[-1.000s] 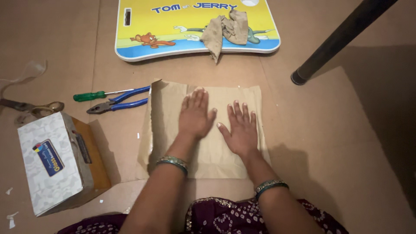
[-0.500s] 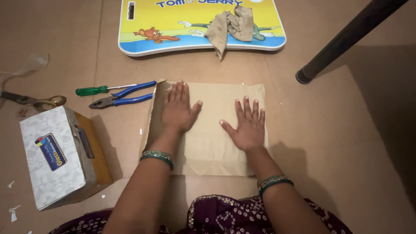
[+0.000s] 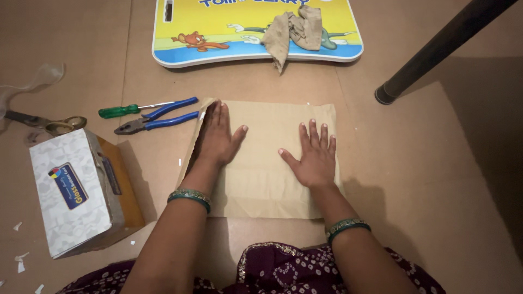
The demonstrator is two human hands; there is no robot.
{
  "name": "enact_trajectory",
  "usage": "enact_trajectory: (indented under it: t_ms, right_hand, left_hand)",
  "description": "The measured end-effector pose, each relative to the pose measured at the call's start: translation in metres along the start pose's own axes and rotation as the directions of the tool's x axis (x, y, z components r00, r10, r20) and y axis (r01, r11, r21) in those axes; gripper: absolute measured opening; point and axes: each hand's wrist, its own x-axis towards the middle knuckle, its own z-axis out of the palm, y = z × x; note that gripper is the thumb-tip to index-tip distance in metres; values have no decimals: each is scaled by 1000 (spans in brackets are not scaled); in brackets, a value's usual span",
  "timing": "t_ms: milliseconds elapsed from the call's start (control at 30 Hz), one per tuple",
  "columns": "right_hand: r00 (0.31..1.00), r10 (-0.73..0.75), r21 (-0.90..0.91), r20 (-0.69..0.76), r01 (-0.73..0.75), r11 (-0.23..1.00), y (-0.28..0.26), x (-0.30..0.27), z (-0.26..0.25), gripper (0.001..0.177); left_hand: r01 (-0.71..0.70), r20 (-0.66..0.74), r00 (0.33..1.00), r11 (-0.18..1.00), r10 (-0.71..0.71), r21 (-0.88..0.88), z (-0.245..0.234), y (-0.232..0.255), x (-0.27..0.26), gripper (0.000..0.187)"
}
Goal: The person wraps a rectangular box with brown paper. They smooth the paper, fold the edges over the box, and secure the folds with clear tape. The person uses scissors to cut a piece of tape and applies it to the wrapped package.
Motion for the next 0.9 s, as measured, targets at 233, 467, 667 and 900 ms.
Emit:
enact_trajectory:
  t_ms: [233, 467, 667, 900]
  right_hand:
    - [1000, -20, -6, -22, 20, 1000, 1, 0, 2, 96]
    - [999, -19, 2, -32, 19, 1000, 0, -1, 2, 96]
    - [1000, -20, 2, -13, 20, 1000, 1, 0, 1, 97]
    - [998, -38, 14, -47, 38, 999, 2, -2, 3, 98]
  left_hand:
    - [97, 5, 995, 948, -103, 305, -26, 4, -4, 91]
    - [143, -10, 989, 937, -148, 318, -36, -11, -9, 91]
    - [193, -4, 979, 920, -204, 342, -40, -13, -11, 91]
    - [250, -72, 968, 910, -240, 330, -41, -13, -22, 91]
